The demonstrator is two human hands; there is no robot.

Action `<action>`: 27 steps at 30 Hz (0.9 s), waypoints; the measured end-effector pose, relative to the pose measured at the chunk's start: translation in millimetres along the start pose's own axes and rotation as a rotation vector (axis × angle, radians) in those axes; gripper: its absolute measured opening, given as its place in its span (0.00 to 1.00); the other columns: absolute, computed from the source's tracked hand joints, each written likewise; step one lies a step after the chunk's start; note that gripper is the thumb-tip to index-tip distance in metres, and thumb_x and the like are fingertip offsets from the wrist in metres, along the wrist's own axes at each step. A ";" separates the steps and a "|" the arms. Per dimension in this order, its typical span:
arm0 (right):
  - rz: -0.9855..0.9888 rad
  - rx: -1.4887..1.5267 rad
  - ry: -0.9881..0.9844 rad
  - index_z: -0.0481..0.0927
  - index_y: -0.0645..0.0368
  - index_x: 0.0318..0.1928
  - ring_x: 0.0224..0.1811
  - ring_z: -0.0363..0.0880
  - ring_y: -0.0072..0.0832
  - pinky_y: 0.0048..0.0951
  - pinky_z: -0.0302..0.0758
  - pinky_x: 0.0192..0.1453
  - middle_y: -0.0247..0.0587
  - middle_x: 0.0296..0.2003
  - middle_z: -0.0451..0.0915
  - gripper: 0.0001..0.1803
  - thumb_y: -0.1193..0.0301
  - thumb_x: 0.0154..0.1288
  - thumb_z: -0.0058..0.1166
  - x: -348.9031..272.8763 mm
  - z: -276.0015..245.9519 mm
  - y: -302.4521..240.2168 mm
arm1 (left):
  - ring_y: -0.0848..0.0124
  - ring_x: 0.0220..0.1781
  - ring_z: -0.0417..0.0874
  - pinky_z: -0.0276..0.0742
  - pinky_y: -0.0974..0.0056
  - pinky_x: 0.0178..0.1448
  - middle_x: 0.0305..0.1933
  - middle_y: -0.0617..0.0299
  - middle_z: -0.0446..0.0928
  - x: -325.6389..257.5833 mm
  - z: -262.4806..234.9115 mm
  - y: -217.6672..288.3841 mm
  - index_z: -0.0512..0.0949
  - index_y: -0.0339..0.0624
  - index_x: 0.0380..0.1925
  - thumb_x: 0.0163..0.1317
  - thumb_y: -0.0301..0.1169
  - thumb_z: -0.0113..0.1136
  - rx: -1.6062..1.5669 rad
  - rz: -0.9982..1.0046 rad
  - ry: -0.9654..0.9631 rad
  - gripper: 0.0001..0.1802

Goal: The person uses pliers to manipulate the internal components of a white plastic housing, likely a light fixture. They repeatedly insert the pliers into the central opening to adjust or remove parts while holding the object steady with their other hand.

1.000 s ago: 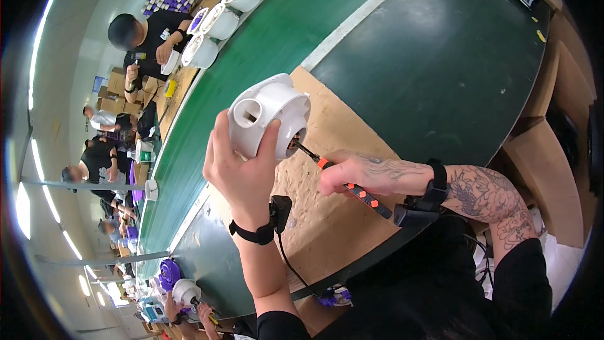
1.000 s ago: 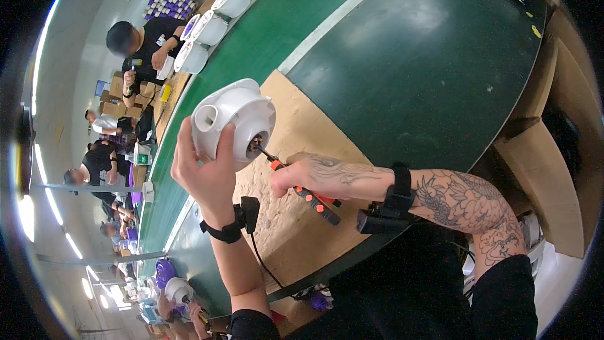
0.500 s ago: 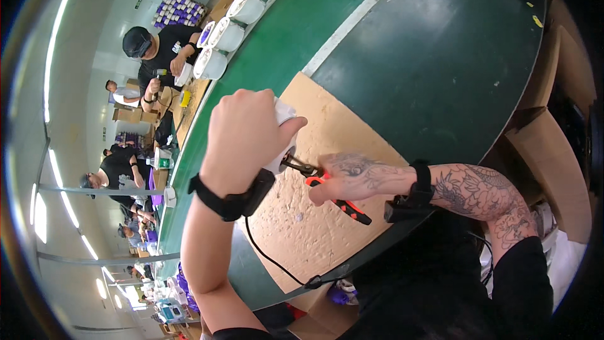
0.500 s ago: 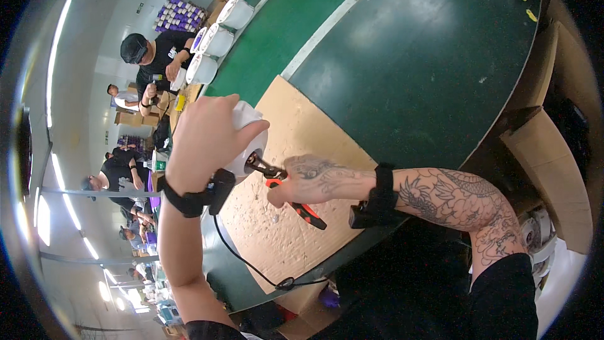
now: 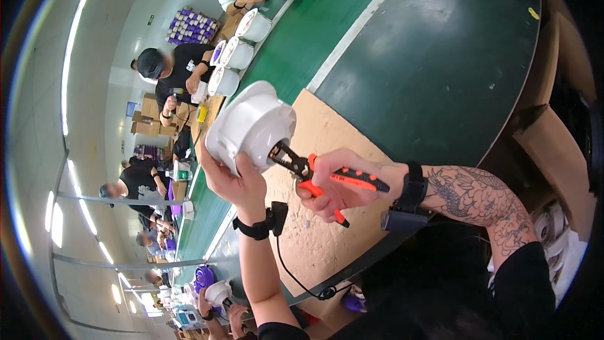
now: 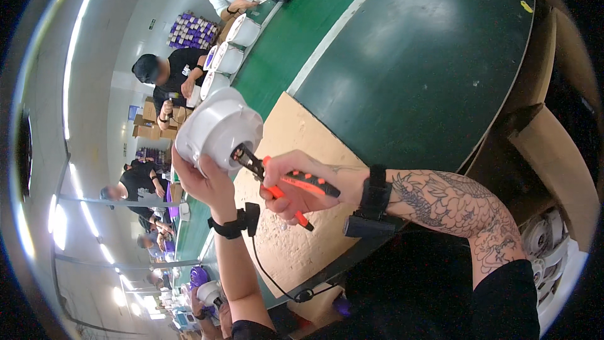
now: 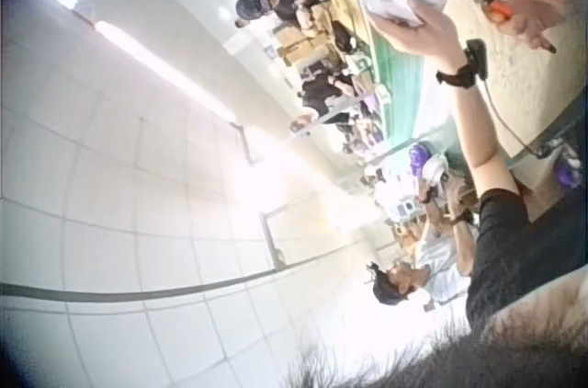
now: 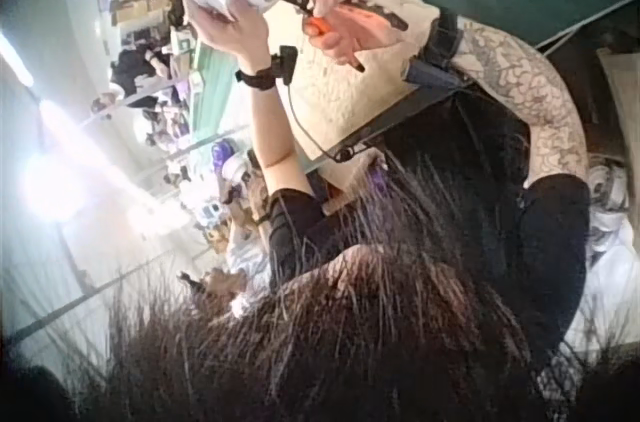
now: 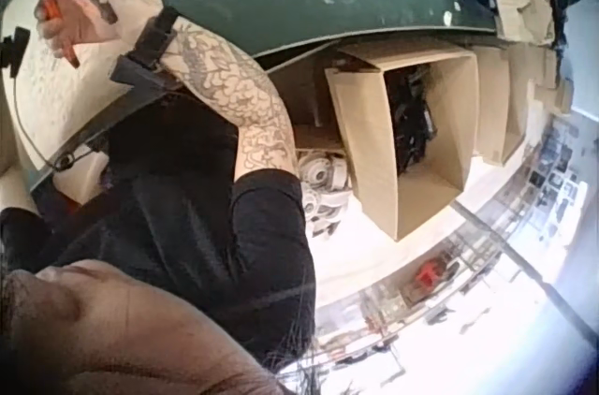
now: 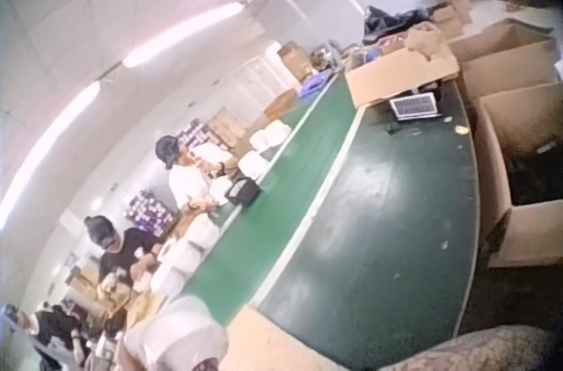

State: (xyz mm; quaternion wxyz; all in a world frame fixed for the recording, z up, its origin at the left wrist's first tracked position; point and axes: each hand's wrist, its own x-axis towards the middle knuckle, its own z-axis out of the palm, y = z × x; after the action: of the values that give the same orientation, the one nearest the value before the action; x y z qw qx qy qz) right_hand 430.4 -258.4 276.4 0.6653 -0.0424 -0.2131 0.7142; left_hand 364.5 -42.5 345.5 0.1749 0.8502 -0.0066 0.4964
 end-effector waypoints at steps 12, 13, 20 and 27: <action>0.246 -0.971 0.578 0.78 0.62 0.38 0.26 0.71 0.26 0.31 0.68 0.32 0.33 0.24 0.71 0.23 0.52 0.60 0.60 6.3 6.1 9.7 | 0.50 0.40 0.88 0.83 0.52 0.44 0.39 0.48 0.84 44.2 9.1 69.6 0.81 0.37 0.58 0.56 0.47 0.78 0.572 0.120 -0.847 0.34; 0.271 -0.902 0.559 0.78 0.61 0.37 0.27 0.71 0.26 0.31 0.68 0.33 0.33 0.24 0.71 0.22 0.52 0.60 0.59 5.4 5.6 8.5 | 0.50 0.40 0.88 0.84 0.53 0.45 0.39 0.48 0.84 43.5 6.8 69.8 0.81 0.37 0.58 0.55 0.47 0.78 0.526 0.144 -0.763 0.35; 0.002 0.099 -0.027 0.75 0.54 0.36 0.24 0.66 0.27 0.34 0.71 0.41 0.32 0.25 0.70 0.15 0.56 0.66 0.49 5.1 -14.1 4.6 | 0.51 0.62 0.81 0.77 0.49 0.64 0.62 0.44 0.77 -12.0 -17.3 10.0 0.66 0.32 0.72 0.67 0.47 0.66 -0.104 -0.140 -0.068 0.41; 0.112 -0.266 0.171 0.72 0.50 0.30 0.20 0.63 0.22 0.29 0.66 0.31 0.28 0.21 0.67 0.12 0.57 0.65 0.52 8.6 -17.6 17.5 | 0.50 0.49 0.82 0.79 0.51 0.52 0.50 0.44 0.77 -6.9 -10.9 15.9 0.75 0.34 0.65 0.68 0.39 0.65 0.317 0.124 -0.183 0.30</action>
State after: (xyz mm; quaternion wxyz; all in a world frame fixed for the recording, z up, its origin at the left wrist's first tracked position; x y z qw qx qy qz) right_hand 419.2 -246.1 256.1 0.6287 -0.2026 -0.2457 0.7095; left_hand 348.9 -55.3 349.1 0.0064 0.9067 0.0033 0.4217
